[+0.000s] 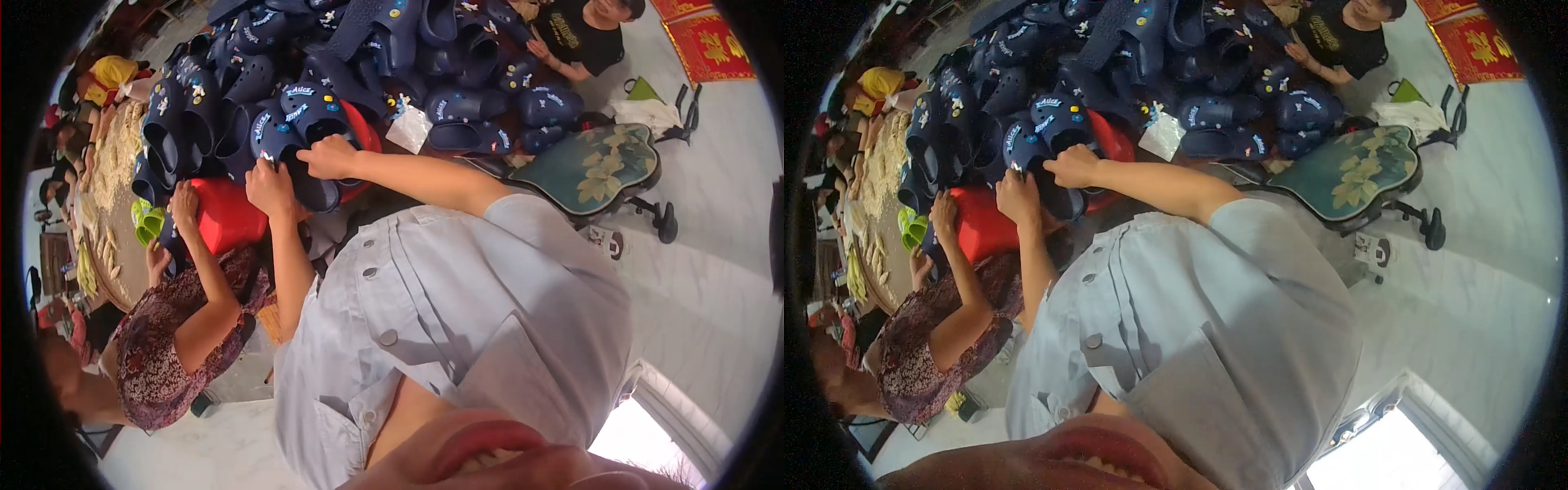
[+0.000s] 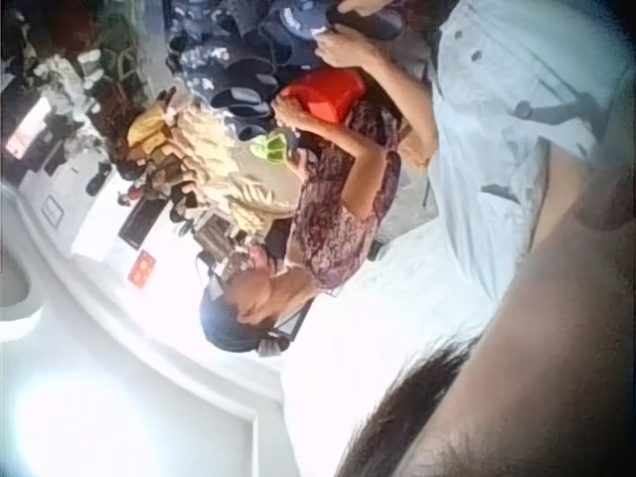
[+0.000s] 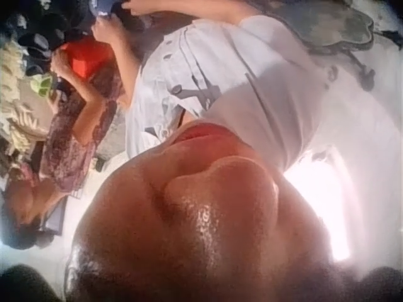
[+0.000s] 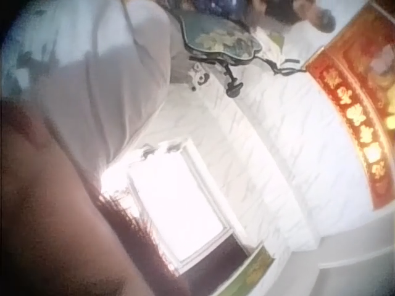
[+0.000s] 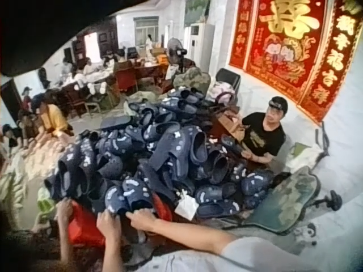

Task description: Placing decorative charms into the holes of blue plastic clogs.

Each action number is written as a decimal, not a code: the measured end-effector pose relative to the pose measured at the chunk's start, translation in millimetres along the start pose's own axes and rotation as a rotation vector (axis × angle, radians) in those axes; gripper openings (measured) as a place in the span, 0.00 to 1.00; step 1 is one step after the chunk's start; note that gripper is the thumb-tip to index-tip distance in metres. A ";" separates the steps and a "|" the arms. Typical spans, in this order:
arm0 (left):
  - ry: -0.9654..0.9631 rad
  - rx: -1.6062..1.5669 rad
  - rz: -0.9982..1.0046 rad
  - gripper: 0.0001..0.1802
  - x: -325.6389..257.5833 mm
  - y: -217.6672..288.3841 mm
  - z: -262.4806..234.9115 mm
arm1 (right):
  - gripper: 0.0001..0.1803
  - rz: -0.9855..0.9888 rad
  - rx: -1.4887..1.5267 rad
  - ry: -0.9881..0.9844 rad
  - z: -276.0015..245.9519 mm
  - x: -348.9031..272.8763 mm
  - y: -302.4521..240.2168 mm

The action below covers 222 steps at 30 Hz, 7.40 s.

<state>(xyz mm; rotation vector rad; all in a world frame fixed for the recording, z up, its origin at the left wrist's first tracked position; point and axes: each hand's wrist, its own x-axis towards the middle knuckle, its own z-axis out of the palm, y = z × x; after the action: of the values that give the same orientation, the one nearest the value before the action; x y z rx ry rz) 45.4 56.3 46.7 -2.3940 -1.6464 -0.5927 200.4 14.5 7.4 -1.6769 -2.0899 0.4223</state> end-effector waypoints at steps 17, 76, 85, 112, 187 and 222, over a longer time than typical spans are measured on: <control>0.108 -0.441 0.058 0.24 -5.8 49.7 -13.9 | 0.09 0.186 0.035 0.581 -126.4 -81.1 105.1; 0.023 -0.133 -0.006 0.27 -40.4 83.0 94.6 | 0.21 0.995 -0.109 0.290 -125.9 -243.1 456.2; 0.005 -0.183 -0.008 0.26 -41.4 86.1 90.3 | 0.19 1.122 -0.173 0.509 -141.7 -233.9 382.9; -0.084 -0.266 0.148 0.28 -42.7 52.8 91.5 | 0.54 1.188 0.394 0.538 -31.0 13.6 253.2; -0.187 -1.409 -0.603 0.37 -76.5 -4.2 0.8 | 0.14 0.182 0.499 0.386 -79.5 -28.2 72.0; 0.202 -0.488 -0.086 0.20 -28.9 -2.3 24.6 | 0.20 0.267 0.404 -0.015 -48.5 -67.5 79.2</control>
<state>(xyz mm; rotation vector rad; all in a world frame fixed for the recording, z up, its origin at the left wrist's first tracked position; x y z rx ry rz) 39.8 41.3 12.2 -2.4647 -1.6720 -1.3398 303.9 -34.9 1.5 -1.7030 -1.6499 0.8778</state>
